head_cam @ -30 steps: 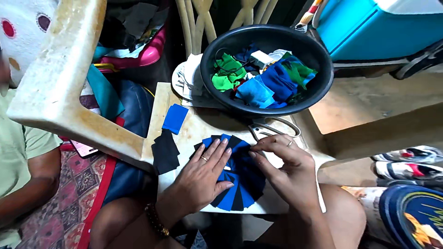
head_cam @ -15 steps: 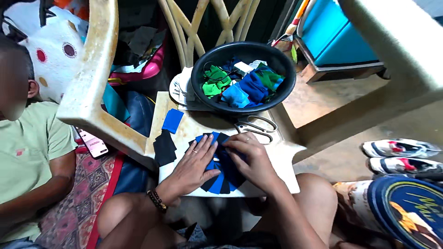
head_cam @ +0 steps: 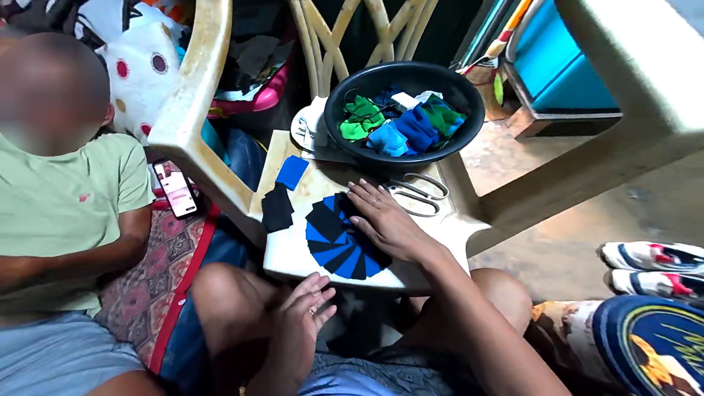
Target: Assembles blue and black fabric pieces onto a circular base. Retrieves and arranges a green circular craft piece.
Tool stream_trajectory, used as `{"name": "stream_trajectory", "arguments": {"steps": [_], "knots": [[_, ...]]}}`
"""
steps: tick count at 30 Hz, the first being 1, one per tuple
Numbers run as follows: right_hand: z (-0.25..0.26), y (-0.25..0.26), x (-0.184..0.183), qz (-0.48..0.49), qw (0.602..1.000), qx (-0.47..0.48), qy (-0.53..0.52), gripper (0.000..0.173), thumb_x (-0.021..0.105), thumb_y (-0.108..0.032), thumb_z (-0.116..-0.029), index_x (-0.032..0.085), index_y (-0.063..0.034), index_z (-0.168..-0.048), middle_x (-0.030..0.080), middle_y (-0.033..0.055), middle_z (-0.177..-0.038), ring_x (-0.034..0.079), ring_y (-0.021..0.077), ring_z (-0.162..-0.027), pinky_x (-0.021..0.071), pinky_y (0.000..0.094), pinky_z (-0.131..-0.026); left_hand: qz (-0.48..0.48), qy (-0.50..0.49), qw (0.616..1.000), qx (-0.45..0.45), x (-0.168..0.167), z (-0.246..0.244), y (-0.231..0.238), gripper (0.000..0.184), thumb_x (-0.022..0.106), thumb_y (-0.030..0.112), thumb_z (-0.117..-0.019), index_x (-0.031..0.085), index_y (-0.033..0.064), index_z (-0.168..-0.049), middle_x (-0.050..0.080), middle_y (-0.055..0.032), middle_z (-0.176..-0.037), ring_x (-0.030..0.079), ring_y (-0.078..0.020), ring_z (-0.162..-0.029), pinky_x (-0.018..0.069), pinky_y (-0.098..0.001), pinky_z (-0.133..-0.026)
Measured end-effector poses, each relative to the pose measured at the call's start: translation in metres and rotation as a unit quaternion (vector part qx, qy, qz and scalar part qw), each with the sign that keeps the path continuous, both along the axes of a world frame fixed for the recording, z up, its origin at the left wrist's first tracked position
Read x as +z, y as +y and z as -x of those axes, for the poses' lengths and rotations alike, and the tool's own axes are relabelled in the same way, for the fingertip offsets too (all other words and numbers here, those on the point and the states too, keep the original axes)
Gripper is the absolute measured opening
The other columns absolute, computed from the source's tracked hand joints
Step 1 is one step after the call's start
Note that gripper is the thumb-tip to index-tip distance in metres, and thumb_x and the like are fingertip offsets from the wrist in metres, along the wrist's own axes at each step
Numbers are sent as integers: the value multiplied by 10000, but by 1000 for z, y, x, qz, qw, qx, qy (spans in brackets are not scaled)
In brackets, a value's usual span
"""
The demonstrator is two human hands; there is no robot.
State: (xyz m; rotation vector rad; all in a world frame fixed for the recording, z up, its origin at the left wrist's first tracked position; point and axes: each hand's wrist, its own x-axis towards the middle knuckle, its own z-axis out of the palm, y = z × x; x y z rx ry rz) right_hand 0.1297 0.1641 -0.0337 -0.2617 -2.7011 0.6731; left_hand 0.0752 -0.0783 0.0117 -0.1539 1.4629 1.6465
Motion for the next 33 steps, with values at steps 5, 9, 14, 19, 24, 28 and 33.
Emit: {"name": "stream_trajectory", "arguments": {"steps": [5, 9, 14, 19, 24, 28, 33], "knots": [[17, 3, 5, -10, 996, 19, -86, 600, 428, -378, -1081, 412, -4, -1551, 337, 163, -1646, 248, 358, -1549, 160, 613, -1230, 64, -6, 990, 126, -21, -14, 16, 148, 541, -2, -1013, 490, 19, -1150, 565, -72, -944, 600, -133, -753, 539, -277, -699], [23, 7, 3, -20, 994, 35, -100, 595, 413, -381, -1087, 397, -30, -1567, 327, 135, -1657, 238, 342, -1554, 160, 633, -1221, 34, 253, 953, 166, -54, -20, 24, 188, 682, -98, -837, 546, 17, -897, 543, 32, -688, 540, -15, -577, 474, -155, -553], [22, 4, -1, -47, 993, 84, -68, 594, 349, -406, -1089, 431, -46, -1554, 354, 107, -1648, 261, 330, -1549, 144, 641, -1222, 138, 404, 884, 190, -59, -8, 27, 741, 773, 39, -716, 438, -91, -1364, 412, -296, -1429, 403, -341, -1312, 381, -456, -1048], [23, -1, -12, -46, 989, 116, -77, 595, 282, -415, -1097, 450, -65, -1548, 350, 74, -1654, 253, 316, -1553, 134, 632, -1227, 162, 326, 911, 191, -53, -10, 35, 1125, 821, 31, -697, 140, 8, -1592, 160, -291, -1628, 238, -371, -1500, 298, -504, -1189], [23, -2, -16, -43, 989, 111, -91, 583, 286, -405, -1099, 448, -77, -1552, 353, 65, -1653, 266, 312, -1549, 150, 630, -1225, 120, 243, 941, 204, -52, -13, 41, 1209, 774, 2, -750, -48, 82, -1633, 51, -263, -1663, 166, -335, -1534, 268, -452, -1213], [23, -2, -17, -41, 990, 111, -81, 585, 287, -408, -1096, 450, -80, -1552, 356, 60, -1652, 273, 308, -1547, 155, 625, -1225, 101, 210, 948, 217, -53, -14, 46, 1276, 793, -6, -715, -92, 95, -1628, 29, -277, -1659, 185, -358, -1517, 311, -462, -1184], [23, -2, -19, -48, 990, 110, -72, 585, 287, -410, -1094, 461, -82, -1546, 366, 60, -1647, 292, 302, -1540, 168, 627, -1221, 88, 217, 945, 229, -58, -13, 52, 1322, 796, -37, -662, -105, 93, -1620, 70, -268, -1650, 189, -329, -1522, 283, -420, -1208]]}}
